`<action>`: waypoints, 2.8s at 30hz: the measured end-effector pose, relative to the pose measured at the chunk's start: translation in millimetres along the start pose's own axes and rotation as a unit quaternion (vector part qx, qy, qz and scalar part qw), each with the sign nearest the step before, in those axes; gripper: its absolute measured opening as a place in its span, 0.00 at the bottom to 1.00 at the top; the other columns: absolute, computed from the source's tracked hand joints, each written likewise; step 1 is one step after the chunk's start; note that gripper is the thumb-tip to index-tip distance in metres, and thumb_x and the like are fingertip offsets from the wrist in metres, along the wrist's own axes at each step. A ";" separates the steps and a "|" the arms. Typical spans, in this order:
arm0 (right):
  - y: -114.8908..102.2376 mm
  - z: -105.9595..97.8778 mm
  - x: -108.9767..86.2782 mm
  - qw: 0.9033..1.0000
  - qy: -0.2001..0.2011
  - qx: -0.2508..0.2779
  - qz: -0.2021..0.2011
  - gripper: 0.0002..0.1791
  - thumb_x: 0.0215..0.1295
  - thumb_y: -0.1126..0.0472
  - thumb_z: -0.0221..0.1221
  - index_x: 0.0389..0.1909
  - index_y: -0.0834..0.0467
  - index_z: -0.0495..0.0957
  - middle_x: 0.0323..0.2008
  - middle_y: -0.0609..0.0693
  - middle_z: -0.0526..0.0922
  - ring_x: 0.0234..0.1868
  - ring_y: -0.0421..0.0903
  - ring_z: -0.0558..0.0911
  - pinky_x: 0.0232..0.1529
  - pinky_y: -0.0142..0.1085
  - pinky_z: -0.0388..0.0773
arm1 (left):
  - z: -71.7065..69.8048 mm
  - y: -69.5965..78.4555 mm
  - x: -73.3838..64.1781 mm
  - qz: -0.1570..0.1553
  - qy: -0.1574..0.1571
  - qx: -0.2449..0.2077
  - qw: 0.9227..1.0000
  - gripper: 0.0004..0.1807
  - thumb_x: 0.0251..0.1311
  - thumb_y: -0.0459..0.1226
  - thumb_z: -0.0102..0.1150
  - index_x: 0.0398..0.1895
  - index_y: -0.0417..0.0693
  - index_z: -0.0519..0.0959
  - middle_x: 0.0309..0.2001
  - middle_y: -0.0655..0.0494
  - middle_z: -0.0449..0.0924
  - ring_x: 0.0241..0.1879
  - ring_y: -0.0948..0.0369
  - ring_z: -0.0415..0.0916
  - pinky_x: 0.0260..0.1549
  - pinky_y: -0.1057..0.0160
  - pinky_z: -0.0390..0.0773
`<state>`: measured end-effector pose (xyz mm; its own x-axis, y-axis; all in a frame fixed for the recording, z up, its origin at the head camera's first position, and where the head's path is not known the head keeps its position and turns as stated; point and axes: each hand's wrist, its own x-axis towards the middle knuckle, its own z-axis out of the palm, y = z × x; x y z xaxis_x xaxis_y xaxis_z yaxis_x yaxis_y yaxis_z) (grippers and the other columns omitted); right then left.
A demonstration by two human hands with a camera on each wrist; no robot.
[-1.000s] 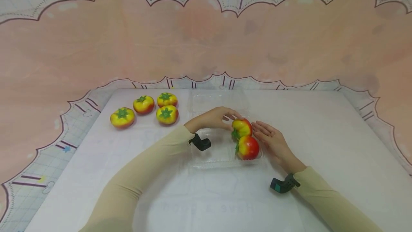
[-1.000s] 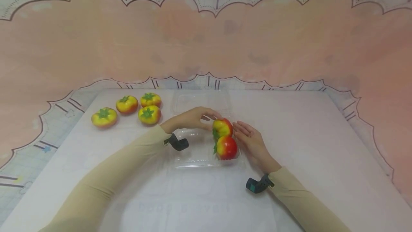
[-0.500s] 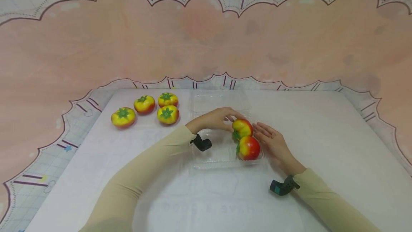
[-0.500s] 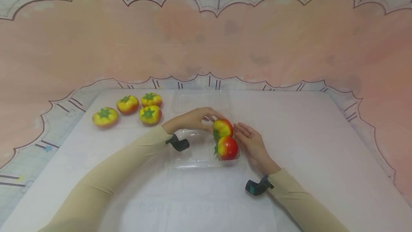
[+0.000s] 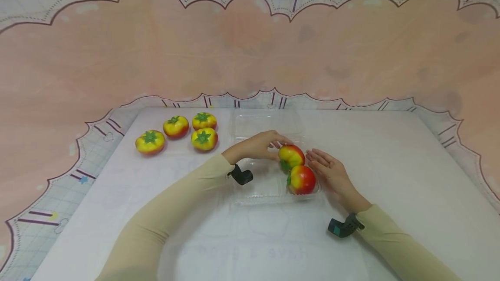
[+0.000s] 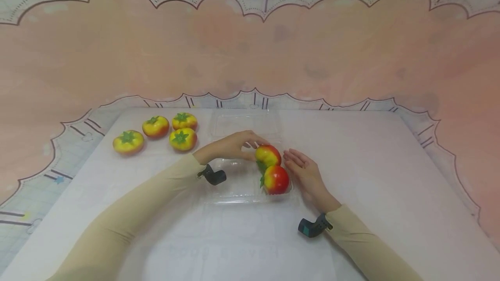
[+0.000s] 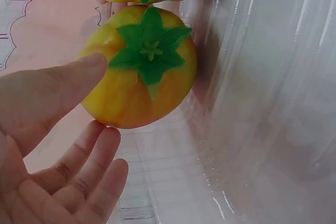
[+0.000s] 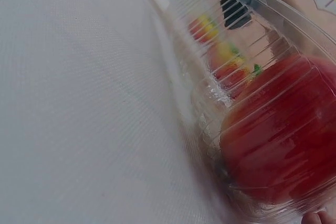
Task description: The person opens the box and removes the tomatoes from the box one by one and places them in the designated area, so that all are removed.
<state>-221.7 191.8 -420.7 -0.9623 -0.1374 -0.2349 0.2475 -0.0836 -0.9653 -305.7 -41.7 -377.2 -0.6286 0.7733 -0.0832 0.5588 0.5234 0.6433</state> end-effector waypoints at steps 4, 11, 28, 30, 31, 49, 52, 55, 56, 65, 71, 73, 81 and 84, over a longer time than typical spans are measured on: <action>-0.3 0.5 -0.3 1.000 -0.002 0.003 -0.005 0.33 0.69 0.59 0.51 0.71 0.62 0.51 0.69 0.56 0.59 0.48 0.21 0.77 0.54 0.23 0.72 | 1.0 0.5 -1.5 0.003 0.002 -0.007 1.000 0.28 0.56 0.33 0.63 0.62 0.50 0.71 0.63 0.52 0.71 0.56 0.54 0.73 0.55 0.60 0.77; -0.2 0.3 -0.4 1.000 -0.004 -0.009 -0.008 0.33 0.70 0.59 0.51 0.71 0.63 0.51 0.69 0.58 0.58 0.47 0.21 0.77 0.53 0.22 0.72 | 1.6 1.9 0.3 0.008 0.009 0.003 1.000 0.26 0.57 0.32 0.61 0.61 0.48 0.72 0.63 0.52 0.72 0.54 0.55 0.74 0.54 0.61 0.77; -2.0 -0.1 -1.5 1.000 0.002 -0.006 0.009 0.32 0.70 0.59 0.50 0.71 0.61 0.52 0.70 0.58 0.58 0.50 0.24 0.77 0.56 0.23 0.70 | 5.0 7.7 4.4 -0.019 0.033 0.009 0.999 0.25 0.55 0.30 0.62 0.58 0.49 0.75 0.56 0.51 0.76 0.50 0.56 0.75 0.51 0.64 0.78; -2.1 -0.1 -1.2 1.000 0.003 -0.007 0.011 0.32 0.70 0.60 0.50 0.71 0.61 0.52 0.70 0.58 0.57 0.50 0.24 0.77 0.56 0.23 0.70 | 5.5 7.8 4.1 -0.017 0.037 0.009 0.999 0.24 0.55 0.31 0.63 0.58 0.49 0.75 0.55 0.51 0.77 0.50 0.56 0.75 0.50 0.64 0.79; -2.2 -0.1 -1.1 1.000 0.003 -0.006 0.011 0.32 0.70 0.60 0.50 0.71 0.61 0.51 0.70 0.58 0.57 0.49 0.24 0.77 0.56 0.23 0.70 | 5.8 7.7 4.0 -0.016 0.038 0.009 0.999 0.24 0.55 0.32 0.63 0.58 0.49 0.75 0.54 0.50 0.77 0.49 0.56 0.75 0.50 0.65 0.79; -5.2 0.8 -1.3 1.000 0.009 -0.005 0.023 0.32 0.70 0.60 0.50 0.72 0.60 0.51 0.71 0.57 0.57 0.45 0.22 0.77 0.56 0.24 0.70 | 9.2 3.3 2.6 -0.054 0.053 0.029 0.997 0.24 0.56 0.35 0.64 0.58 0.54 0.74 0.49 0.51 0.78 0.44 0.59 0.75 0.45 0.68 0.79; -5.4 0.8 -1.4 1.000 0.008 -0.003 0.025 0.33 0.70 0.60 0.51 0.72 0.59 0.51 0.71 0.56 0.57 0.46 0.22 0.77 0.56 0.25 0.69 | 9.3 5.2 3.3 -0.052 0.058 0.032 0.996 0.24 0.55 0.35 0.64 0.57 0.53 0.75 0.49 0.51 0.78 0.45 0.59 0.75 0.46 0.67 0.80; -4.8 0.6 -1.0 1.000 0.010 -0.005 0.027 0.33 0.70 0.60 0.51 0.72 0.59 0.51 0.71 0.56 0.57 0.46 0.22 0.77 0.56 0.24 0.70 | 9.0 7.1 4.5 -0.047 0.060 0.035 0.996 0.24 0.54 0.35 0.65 0.56 0.51 0.75 0.51 0.52 0.77 0.47 0.58 0.75 0.49 0.65 0.79; -4.6 0.6 -1.0 0.999 0.012 -0.007 0.029 0.32 0.70 0.60 0.50 0.72 0.59 0.51 0.71 0.56 0.57 0.46 0.22 0.77 0.55 0.24 0.70 | 8.8 7.8 4.9 -0.044 0.061 0.035 0.997 0.24 0.54 0.35 0.65 0.56 0.50 0.75 0.52 0.52 0.77 0.48 0.58 0.75 0.50 0.64 0.79; -3.0 -1.4 -0.5 1.000 0.003 -0.009 0.022 0.33 0.70 0.60 0.51 0.72 0.59 0.51 0.71 0.57 0.56 0.45 0.21 0.77 0.56 0.25 0.69 | 9.2 7.5 8.0 0.024 0.042 0.036 0.998 0.27 0.53 0.32 0.65 0.59 0.52 0.74 0.60 0.55 0.74 0.59 0.58 0.70 0.59 0.59 0.74; -2.7 -1.8 -0.7 1.000 0.001 -0.013 0.018 0.33 0.69 0.59 0.51 0.72 0.60 0.51 0.71 0.57 0.56 0.45 0.21 0.77 0.56 0.25 0.69 | 11.7 5.3 9.2 0.054 0.025 0.041 0.997 0.27 0.53 0.32 0.65 0.58 0.52 0.75 0.59 0.57 0.75 0.60 0.60 0.70 0.61 0.61 0.71; -2.4 -1.9 -0.8 1.000 0.000 -0.011 0.017 0.33 0.70 0.59 0.51 0.72 0.60 0.51 0.71 0.58 0.56 0.45 0.21 0.77 0.56 0.24 0.70 | 12.5 5.5 9.5 0.053 0.023 0.039 0.998 0.27 0.53 0.32 0.66 0.59 0.52 0.74 0.59 0.56 0.75 0.59 0.60 0.70 0.61 0.61 0.71; -2.4 -1.5 -0.5 1.000 0.002 -0.009 0.016 0.32 0.70 0.60 0.50 0.71 0.61 0.51 0.70 0.57 0.57 0.45 0.21 0.77 0.53 0.21 0.72 | 13.6 7.5 10.6 0.051 0.030 0.044 0.997 0.27 0.52 0.33 0.66 0.58 0.50 0.74 0.58 0.56 0.76 0.59 0.60 0.71 0.62 0.60 0.71; -2.6 -1.4 -0.6 1.000 0.002 -0.007 0.017 0.32 0.70 0.60 0.50 0.71 0.61 0.51 0.70 0.57 0.57 0.46 0.21 0.77 0.53 0.21 0.72 | 14.0 6.6 10.5 0.044 0.034 0.047 0.997 0.27 0.52 0.33 0.66 0.58 0.51 0.75 0.58 0.56 0.76 0.57 0.60 0.71 0.61 0.62 0.71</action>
<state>-222.0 193.4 -418.2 -0.9539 -0.1367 -0.2672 0.2778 -0.0647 -0.9585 -301.0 -25.1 -384.6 -0.6081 0.7934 0.0254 0.6600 0.4875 0.5716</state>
